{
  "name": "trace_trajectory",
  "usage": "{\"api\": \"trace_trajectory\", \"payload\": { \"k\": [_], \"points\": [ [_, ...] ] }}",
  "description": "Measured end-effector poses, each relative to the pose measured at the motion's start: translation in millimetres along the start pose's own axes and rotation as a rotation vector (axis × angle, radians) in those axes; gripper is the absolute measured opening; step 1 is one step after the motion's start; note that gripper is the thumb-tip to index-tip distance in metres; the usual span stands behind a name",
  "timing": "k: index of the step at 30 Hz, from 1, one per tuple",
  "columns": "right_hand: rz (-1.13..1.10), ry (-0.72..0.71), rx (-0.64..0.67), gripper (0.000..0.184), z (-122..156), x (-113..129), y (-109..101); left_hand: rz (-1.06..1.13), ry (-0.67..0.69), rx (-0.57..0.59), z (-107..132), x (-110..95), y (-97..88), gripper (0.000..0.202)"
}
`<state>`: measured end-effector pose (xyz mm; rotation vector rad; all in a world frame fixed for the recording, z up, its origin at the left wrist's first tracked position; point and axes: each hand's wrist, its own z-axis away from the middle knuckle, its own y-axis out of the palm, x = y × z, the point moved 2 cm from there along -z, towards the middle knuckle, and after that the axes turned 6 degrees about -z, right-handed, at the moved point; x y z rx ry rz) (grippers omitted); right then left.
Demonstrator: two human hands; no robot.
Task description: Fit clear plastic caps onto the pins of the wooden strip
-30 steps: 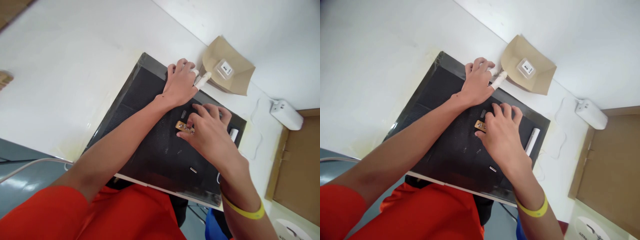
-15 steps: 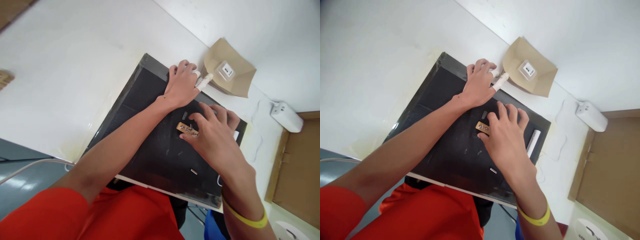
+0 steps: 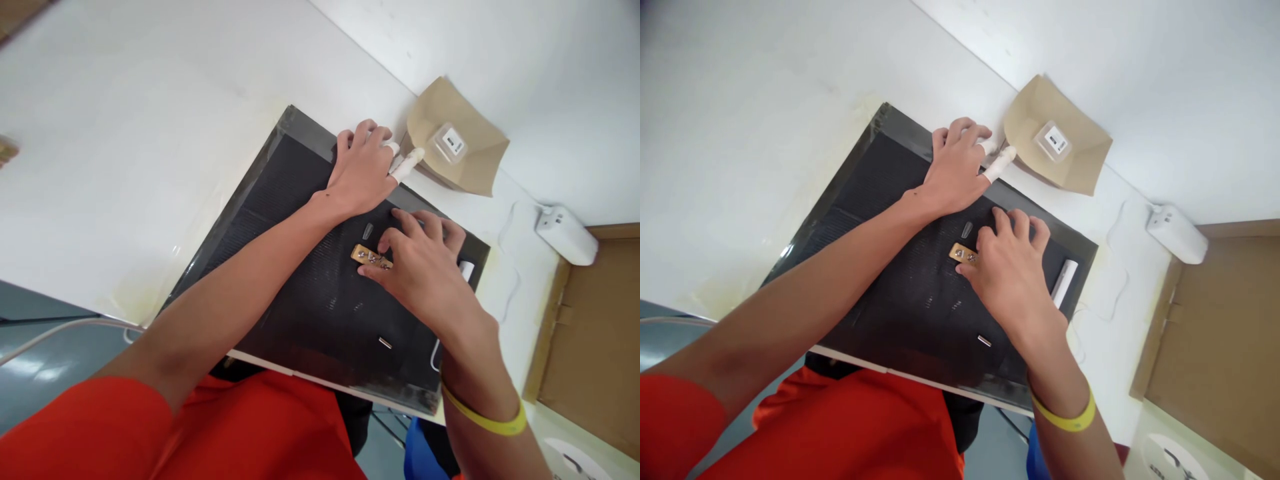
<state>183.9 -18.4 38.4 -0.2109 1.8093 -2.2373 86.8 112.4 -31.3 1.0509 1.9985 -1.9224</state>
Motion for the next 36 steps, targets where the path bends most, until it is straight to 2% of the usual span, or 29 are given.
{"api": "trace_trajectory", "payload": {
  "k": [7, 13, 17, 20, 25, 30, 34, 36],
  "points": [
    [-0.026, 0.025, 0.02, 0.04, 1.9, -3.6, -9.1, 0.03, 0.001, -0.013, 0.2, 1.4, 0.5, 0.034],
    [-0.039, 0.047, -0.037, 0.033, 10.2, -16.2, -14.2, -0.016, 0.009, 0.009, -1.0, 2.3, 1.3, 0.03],
    [-0.097, 0.072, -0.041, 0.046, 13.3, -27.3, -17.0, -0.018, 0.013, -0.016, 1.8, -0.7, -3.3, 0.033],
    [-0.188, 0.129, -0.052, 0.052, 11.2, -39.6, -24.4, -0.059, 0.014, -0.03, 5.1, -3.9, -7.6, 0.037],
    [-0.315, 0.279, -0.089, 0.043, 3.5, -53.5, -33.0, -0.085, 0.012, -0.05, 4.9, -3.1, -7.1, 0.034],
    [-0.215, 0.351, -0.043, 0.045, 5.1, -44.8, -25.4, -0.028, 0.011, -0.037, -0.4, 4.4, 0.6, 0.028],
    [-0.169, 0.367, -0.013, 0.042, 5.0, -42.7, -10.7, 0.007, -0.021, -0.025, -4.8, 10.4, 6.9, 0.046],
    [-0.149, 0.358, -0.027, 0.047, 1.8, -45.0, -2.6, -0.003, -0.028, -0.021, -5.6, 11.7, 7.5, 0.049]
  ]
}}
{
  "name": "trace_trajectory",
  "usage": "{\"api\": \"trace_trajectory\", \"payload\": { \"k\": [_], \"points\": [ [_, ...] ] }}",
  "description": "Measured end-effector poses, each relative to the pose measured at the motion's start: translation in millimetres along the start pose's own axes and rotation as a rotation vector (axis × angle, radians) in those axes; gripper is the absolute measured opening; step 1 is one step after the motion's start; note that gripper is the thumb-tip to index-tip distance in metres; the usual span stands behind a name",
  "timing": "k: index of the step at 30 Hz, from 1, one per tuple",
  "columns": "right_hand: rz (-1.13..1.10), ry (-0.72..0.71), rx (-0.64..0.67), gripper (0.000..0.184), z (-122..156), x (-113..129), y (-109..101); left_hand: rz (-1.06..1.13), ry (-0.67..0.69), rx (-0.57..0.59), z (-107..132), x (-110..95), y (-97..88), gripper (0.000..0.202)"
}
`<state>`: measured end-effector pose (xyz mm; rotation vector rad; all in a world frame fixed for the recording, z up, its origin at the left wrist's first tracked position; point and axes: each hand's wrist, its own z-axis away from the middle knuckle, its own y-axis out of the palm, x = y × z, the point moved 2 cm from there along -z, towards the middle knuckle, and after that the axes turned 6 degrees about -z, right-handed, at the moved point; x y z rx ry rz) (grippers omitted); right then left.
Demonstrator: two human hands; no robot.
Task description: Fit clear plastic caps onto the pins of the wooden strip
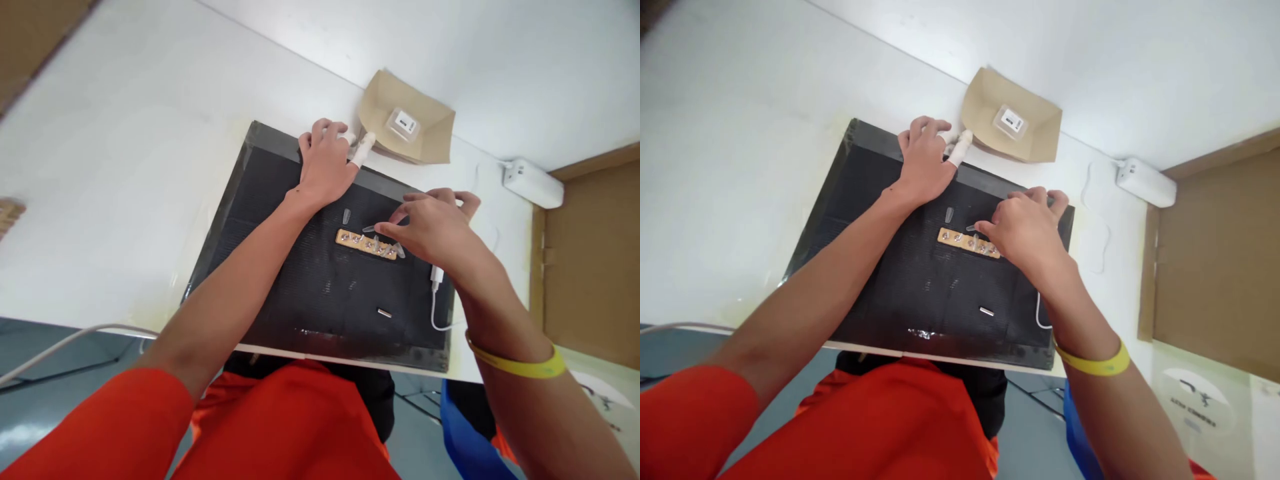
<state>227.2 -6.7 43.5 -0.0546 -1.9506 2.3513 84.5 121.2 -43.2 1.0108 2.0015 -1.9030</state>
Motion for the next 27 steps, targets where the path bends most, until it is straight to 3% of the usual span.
{"api": "trace_trajectory", "payload": {
  "k": [9, 20, 27],
  "points": [
    [0.048, -0.027, -0.025, 0.056, -21.5, 4.1, 17.0, -0.043, -0.004, -0.034, 5.0, -5.3, -10.1, 0.045],
    [0.154, -0.083, 0.064, 0.03, -23.8, 26.2, 10.4, 0.017, 0.015, -0.139, 6.6, -3.6, -7.9, 0.04],
    [0.062, 0.014, 0.18, 0.022, -33.9, 29.2, -5.0, -0.021, 0.003, -0.131, 8.9, -8.2, -12.3, 0.038]
  ]
}}
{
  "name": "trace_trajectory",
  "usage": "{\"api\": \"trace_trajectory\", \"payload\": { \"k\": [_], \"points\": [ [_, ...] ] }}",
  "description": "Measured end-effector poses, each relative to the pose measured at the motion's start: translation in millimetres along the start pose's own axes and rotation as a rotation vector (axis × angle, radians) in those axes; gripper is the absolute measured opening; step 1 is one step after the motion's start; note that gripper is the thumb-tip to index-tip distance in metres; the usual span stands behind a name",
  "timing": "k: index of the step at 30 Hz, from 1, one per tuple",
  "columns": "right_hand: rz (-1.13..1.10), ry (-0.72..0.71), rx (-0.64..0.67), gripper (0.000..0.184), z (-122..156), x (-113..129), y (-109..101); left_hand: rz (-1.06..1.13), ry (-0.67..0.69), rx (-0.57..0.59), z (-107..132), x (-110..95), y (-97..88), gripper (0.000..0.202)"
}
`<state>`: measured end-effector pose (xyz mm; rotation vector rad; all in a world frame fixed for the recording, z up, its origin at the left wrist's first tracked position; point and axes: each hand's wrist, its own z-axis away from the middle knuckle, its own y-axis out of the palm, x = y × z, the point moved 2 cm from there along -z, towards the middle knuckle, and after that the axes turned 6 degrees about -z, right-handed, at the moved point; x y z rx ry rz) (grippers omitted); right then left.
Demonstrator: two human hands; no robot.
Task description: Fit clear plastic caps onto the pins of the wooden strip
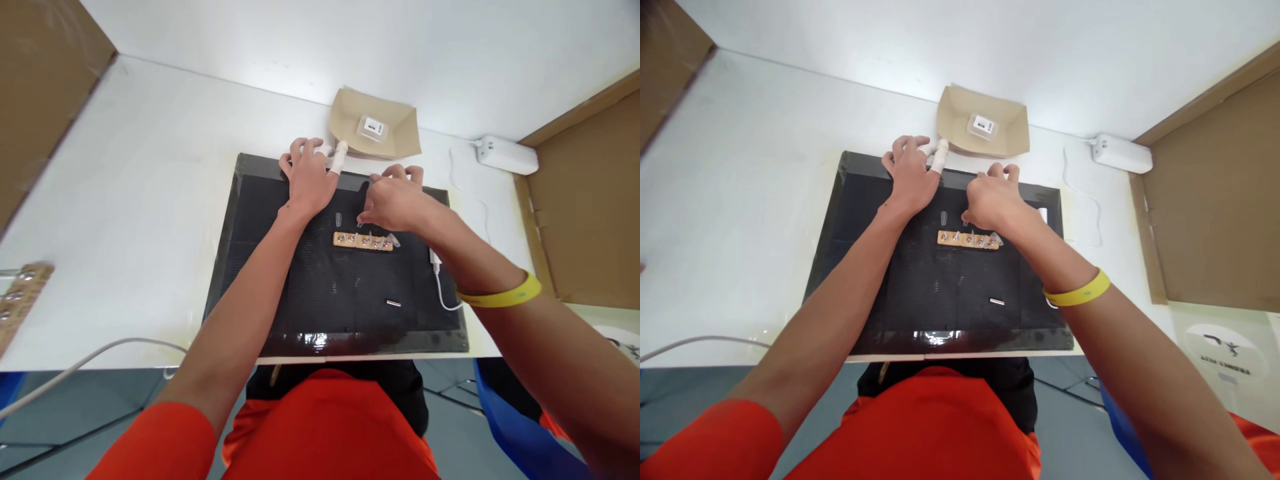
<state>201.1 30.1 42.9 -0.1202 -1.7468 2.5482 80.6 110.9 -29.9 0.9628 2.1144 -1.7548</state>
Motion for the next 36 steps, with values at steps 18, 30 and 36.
{"api": "trace_trajectory", "payload": {
  "k": [18, 30, 36],
  "points": [
    [-0.016, -0.537, -0.107, 0.044, 20.2, -49.0, 6.7, 0.02, 0.011, 0.011, 0.3, -1.7, -1.3, 0.036],
    [-0.196, -0.39, -0.185, 0.041, 45.2, -56.1, 0.1, 0.01, -0.011, 0.008, -1.5, -0.9, 0.2, 0.034],
    [-0.334, -0.44, -0.205, 0.085, 77.9, -46.1, 5.8, 0.018, -0.014, 0.01, -2.2, -1.4, 0.1, 0.034]
  ]
}}
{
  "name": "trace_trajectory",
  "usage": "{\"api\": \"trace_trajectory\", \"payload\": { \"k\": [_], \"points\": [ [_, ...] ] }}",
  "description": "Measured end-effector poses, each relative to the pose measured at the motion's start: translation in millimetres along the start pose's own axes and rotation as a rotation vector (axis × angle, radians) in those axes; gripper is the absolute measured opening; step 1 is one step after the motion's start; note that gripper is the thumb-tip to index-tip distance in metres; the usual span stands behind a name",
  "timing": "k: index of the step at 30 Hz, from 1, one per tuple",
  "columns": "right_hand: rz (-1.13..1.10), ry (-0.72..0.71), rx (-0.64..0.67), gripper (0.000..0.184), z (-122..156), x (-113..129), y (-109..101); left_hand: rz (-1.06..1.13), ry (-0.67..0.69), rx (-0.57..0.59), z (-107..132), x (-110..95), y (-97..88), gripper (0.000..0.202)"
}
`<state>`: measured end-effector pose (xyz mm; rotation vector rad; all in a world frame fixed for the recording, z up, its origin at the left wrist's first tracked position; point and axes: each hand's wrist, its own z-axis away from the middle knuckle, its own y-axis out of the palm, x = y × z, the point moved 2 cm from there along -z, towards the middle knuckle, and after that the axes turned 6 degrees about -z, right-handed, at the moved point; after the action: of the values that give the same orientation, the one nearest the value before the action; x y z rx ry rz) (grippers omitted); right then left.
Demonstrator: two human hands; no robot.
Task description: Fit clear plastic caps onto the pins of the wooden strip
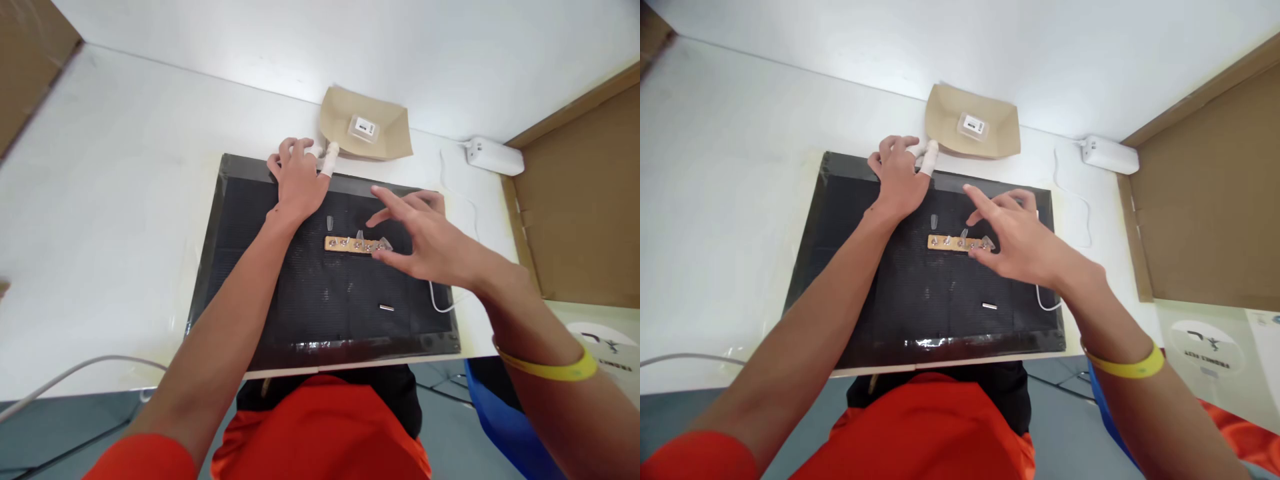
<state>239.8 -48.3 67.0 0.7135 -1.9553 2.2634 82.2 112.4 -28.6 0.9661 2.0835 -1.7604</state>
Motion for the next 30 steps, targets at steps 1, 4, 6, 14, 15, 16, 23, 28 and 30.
{"api": "trace_trajectory", "payload": {
  "k": [1, 4, 6, 14, 15, 16, 23, 28, 30],
  "points": [
    [0.01, -0.002, -0.006, 0.093, 2.3, 1.5, 4.1, 0.0, -0.001, 0.005, -0.1, 0.0, 0.0, 0.034],
    [0.045, -0.008, -0.041, 0.111, 4.7, 3.8, 16.7, 0.003, -0.003, 0.027, -0.3, 0.1, 0.0, 0.033],
    [0.05, -0.009, -0.065, 0.117, 4.3, 4.3, 22.9, 0.007, -0.005, 0.041, -0.2, 0.0, -0.4, 0.034],
    [0.007, -0.031, -0.054, 0.106, 1.9, 2.1, 32.8, 0.02, 0.002, 0.049, -0.9, 0.7, -0.3, 0.037],
    [0.003, -0.031, -0.052, 0.105, 1.7, 2.1, 33.0, 0.021, 0.003, 0.045, -1.1, 1.1, 0.2, 0.036],
    [0.0, -0.031, -0.052, 0.104, 1.6, 2.4, 33.0, 0.02, 0.005, 0.038, -1.2, 1.7, 0.7, 0.036],
    [0.039, -0.043, -0.048, 0.101, 0.3, 6.9, 29.9, 0.022, 0.025, -0.007, -2.1, 5.8, 4.6, 0.03],
    [0.052, -0.069, -0.044, 0.099, -0.7, 7.7, 31.3, 0.035, 0.017, 0.02, -1.9, 5.2, 3.3, 0.034],
    [0.048, -0.072, -0.051, 0.098, -0.8, 7.8, 33.1, 0.044, 0.015, 0.031, -1.8, 4.4, 2.5, 0.034]
  ]
}}
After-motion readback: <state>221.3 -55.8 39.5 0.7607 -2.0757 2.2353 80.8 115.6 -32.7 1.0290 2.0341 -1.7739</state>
